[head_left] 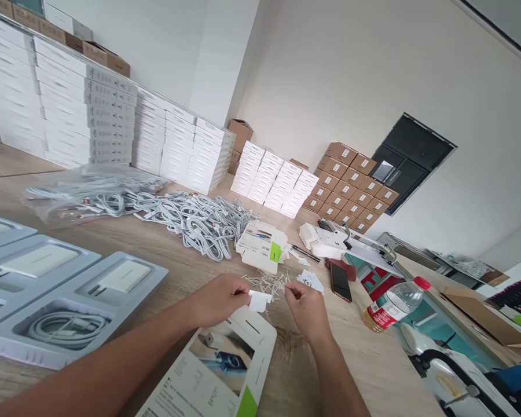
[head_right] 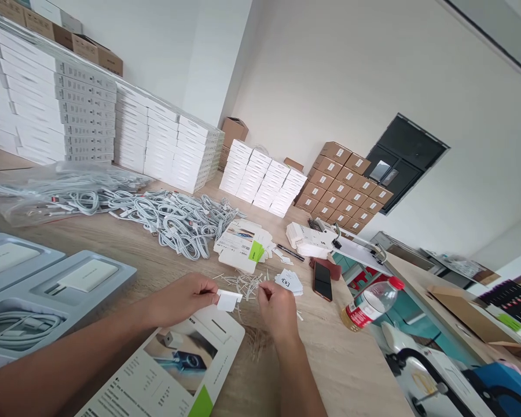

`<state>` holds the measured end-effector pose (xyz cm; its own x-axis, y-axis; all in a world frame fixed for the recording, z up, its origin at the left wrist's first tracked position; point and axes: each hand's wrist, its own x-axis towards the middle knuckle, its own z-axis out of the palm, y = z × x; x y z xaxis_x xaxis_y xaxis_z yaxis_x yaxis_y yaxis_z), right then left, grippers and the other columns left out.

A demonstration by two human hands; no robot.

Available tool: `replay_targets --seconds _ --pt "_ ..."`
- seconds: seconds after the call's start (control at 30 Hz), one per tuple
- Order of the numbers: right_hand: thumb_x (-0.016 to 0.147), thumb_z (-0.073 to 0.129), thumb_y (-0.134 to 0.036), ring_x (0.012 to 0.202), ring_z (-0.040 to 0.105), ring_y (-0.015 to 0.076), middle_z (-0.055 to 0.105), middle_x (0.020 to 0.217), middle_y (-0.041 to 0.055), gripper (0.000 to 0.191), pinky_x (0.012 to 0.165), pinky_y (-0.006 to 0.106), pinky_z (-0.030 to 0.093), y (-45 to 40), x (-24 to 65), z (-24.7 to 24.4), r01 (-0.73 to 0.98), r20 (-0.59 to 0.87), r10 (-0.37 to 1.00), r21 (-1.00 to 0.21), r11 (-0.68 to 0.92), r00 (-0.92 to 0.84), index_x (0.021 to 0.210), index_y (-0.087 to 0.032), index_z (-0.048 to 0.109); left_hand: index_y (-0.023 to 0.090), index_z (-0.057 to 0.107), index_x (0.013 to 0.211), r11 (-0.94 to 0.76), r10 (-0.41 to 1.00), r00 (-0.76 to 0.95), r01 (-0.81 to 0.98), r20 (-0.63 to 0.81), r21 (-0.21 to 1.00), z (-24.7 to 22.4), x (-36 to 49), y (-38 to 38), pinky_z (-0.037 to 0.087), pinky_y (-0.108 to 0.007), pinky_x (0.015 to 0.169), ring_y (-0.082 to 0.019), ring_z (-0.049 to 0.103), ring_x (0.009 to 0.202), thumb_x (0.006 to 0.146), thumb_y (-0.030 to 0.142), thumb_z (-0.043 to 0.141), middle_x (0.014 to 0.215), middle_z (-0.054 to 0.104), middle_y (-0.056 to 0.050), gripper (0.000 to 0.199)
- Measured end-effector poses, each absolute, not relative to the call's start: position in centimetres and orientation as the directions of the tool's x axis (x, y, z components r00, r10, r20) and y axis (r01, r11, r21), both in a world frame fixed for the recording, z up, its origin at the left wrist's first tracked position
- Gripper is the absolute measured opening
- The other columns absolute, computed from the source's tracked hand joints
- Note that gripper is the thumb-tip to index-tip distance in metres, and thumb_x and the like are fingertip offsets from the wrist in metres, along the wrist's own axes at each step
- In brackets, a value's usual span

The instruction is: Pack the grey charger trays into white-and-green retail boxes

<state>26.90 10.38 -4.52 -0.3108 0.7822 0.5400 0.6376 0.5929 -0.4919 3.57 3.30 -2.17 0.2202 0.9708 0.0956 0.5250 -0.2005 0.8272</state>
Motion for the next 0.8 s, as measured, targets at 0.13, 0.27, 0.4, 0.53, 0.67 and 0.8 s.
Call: replay_targets --seconds 0.13,0.27,0.4,0.53,0.67,0.8 --pt "0.080 0.051 -0.016 0.066 0.069 0.0208 0.076 0.074 0.0019 0.023 0.065 0.032 0.053 10.6 26.8 -5.5 0.657 0.493 0.807 -0.495 0.568 -0.326 0.081 -0.023 0.073 0.020 0.036 0.053 -0.204 0.971 0.215 0.508 0.107 0.837 -2.2 3.5 3.4 0.021 -0.026 0.049 -0.011 0.030 0.051 0.077 0.029 0.048 0.053 0.032 0.005 0.029" --pt "0.083 0.047 -0.015 0.089 0.070 0.0237 0.076 0.096 0.0069 0.028 0.077 0.037 0.055 10.4 26.4 -5.4 0.641 0.556 0.770 -0.475 0.603 -0.312 0.087 -0.021 0.074 0.020 0.038 0.053 -0.197 0.974 0.199 0.501 0.109 0.843 -2.4 3.5 3.5 0.021 -0.026 0.049 -0.012 0.031 0.051 0.078 0.031 0.049 0.053 0.033 0.005 0.029" --pt "0.090 0.054 -0.028 0.096 0.068 0.0214 0.073 0.109 0.0087 0.027 0.071 0.030 0.055 9.2 25.2 -4.5 0.498 0.537 0.758 -0.574 0.650 -0.370 0.110 -0.022 0.070 0.020 0.038 0.055 -0.202 0.974 0.194 0.505 0.119 0.839 -2.6 3.8 3.5 0.022 -0.027 0.051 -0.012 0.033 0.052 0.080 0.031 0.048 0.053 0.034 0.005 0.030" --pt "0.087 0.060 -0.026 0.081 0.067 0.0185 0.074 0.088 0.0041 0.015 0.070 0.029 0.052 8.2 24.2 -3.9 0.424 0.511 0.745 -0.615 0.665 -0.428 0.093 -0.023 0.073 0.020 0.043 0.056 -0.219 0.974 0.166 0.529 0.153 0.820 -2.4 3.8 3.6 0.025 -0.028 0.053 -0.014 0.038 0.054 0.083 0.033 0.047 0.054 0.039 0.004 0.030" --pt "0.086 0.060 -0.024 0.075 0.066 0.0175 0.072 0.080 0.0021 0.012 0.064 0.028 0.050 7.9 24.3 -3.7 0.387 0.501 0.771 -0.671 0.633 -0.393 0.082 -0.022 0.072 0.019 0.067 0.086 -0.151 0.988 0.049 0.513 0.147 0.845 -2.3 3.4 3.8 0.041 -0.030 0.066 -0.021 0.058 0.074 0.081 0.034 0.053 0.079 0.065 -0.002 0.022" --pt "0.087 0.060 -0.023 0.076 0.066 0.0174 0.072 0.080 0.0022 0.013 0.067 0.028 0.051 7.8 24.6 -3.4 0.343 0.509 0.743 -0.669 0.659 -0.435 0.083 -0.023 0.072 0.015 0.065 0.118 -0.076 0.991 -0.059 0.511 0.123 0.856 -2.4 2.8 4.1 0.046 -0.036 0.079 -0.026 0.063 0.090 0.078 0.032 0.056 0.101 0.069 -0.010 0.044"
